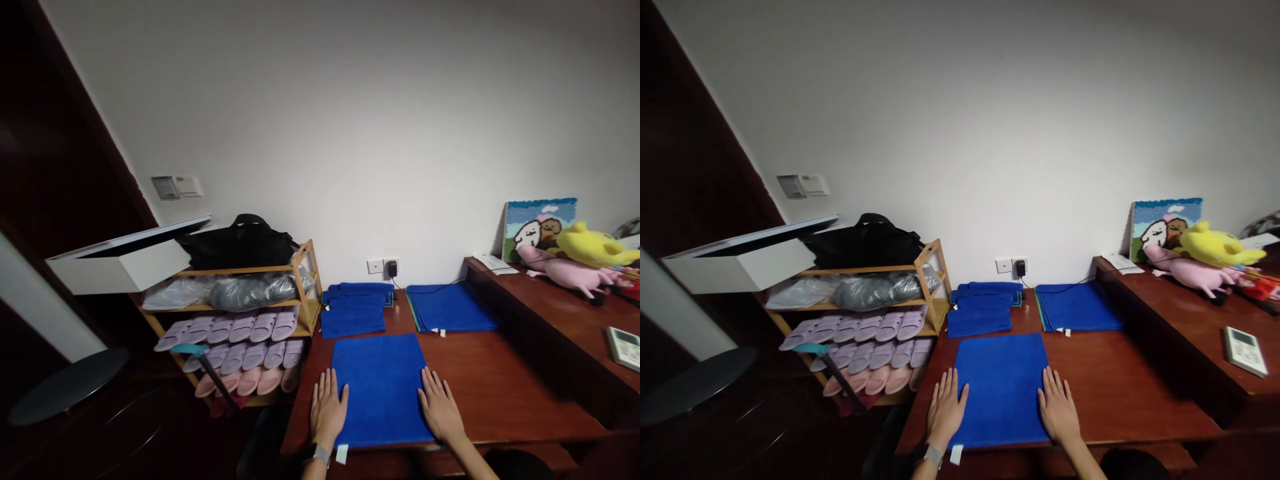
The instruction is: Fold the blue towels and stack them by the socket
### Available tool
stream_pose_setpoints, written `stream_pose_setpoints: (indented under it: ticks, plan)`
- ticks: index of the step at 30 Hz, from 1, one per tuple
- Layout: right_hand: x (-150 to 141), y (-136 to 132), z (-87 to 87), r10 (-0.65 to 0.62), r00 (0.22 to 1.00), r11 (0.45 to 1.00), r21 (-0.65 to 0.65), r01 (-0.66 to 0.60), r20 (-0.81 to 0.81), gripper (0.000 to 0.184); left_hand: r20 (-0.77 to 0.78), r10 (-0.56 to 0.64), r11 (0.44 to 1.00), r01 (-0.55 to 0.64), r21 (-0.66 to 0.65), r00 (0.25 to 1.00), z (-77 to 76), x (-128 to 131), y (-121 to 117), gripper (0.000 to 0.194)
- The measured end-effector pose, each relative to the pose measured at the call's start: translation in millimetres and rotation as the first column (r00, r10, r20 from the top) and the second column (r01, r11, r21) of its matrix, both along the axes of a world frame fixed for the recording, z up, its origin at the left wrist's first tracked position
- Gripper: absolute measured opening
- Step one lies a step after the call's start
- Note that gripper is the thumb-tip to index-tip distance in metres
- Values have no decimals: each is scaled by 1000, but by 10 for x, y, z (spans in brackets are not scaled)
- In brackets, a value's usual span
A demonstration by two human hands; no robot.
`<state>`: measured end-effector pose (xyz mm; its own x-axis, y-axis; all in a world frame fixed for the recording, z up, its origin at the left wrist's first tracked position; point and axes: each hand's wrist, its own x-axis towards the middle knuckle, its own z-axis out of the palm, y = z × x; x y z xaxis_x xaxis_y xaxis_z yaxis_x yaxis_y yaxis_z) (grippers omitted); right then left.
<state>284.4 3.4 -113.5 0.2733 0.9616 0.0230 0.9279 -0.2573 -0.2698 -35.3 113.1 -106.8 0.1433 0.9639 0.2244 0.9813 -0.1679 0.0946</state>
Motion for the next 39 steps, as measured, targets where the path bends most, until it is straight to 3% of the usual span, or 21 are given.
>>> stream_pose_setpoints:
  ticks: [3, 5, 8, 11, 14, 17, 22, 26, 30, 39]
  plan:
    - [-6, 16, 14, -11, 1000, 1000, 12, 12, -16, 72, 21, -10, 999, 9, 48, 1000, 80, 86, -33, 70]
    - [-16, 28, 33, -12, 999, 1000, 11, 13, -31, 72, 53, -52, 995, 47, 91, 997, 159, 289, -94, 65]
    - [-27, 23, 66, -9, 999, 1000, 3, 9, -32, 71, 97, -225, 973, 219, 67, 970, 289, 814, -258, 60]
    - [-27, 10, 85, -3, 1000, 1000, -7, 3, -6, 70, 145, -434, 899, 439, -5, 889, 368, 1359, -442, 61]
    - [-21, 9, 72, -1, 1000, 1000, 0, 1, 10, 70, 167, -488, 861, 504, -66, 857, 349, 1599, -537, 62]
    - [-21, 15, 40, -1, 1000, 1000, 25, 1, 3, 69, 126, -471, 870, 483, -94, 873, 257, 1417, -520, 63]
    - [-26, 32, 13, -17, 1000, 999, 42, 16, 2, 69, 33, -233, 968, 235, -89, 972, 84, 560, -427, 69]
    - [-39, 52, 38, -30, 999, 999, 44, 30, 17, 68, -17, -89, 995, 88, -41, 996, 3, 28, -438, 69]
    - [-109, -32, 4, -43, 998, 997, 68, 40, 50, 67, -18, -82, 996, 82, -23, 996, -21, -73, -472, 70]
    - [-243, -363, -378, -50, 997, 980, 196, 39, 53, 65, -1, -103, 992, 103, -76, 995, -28, -91, -429, 71]
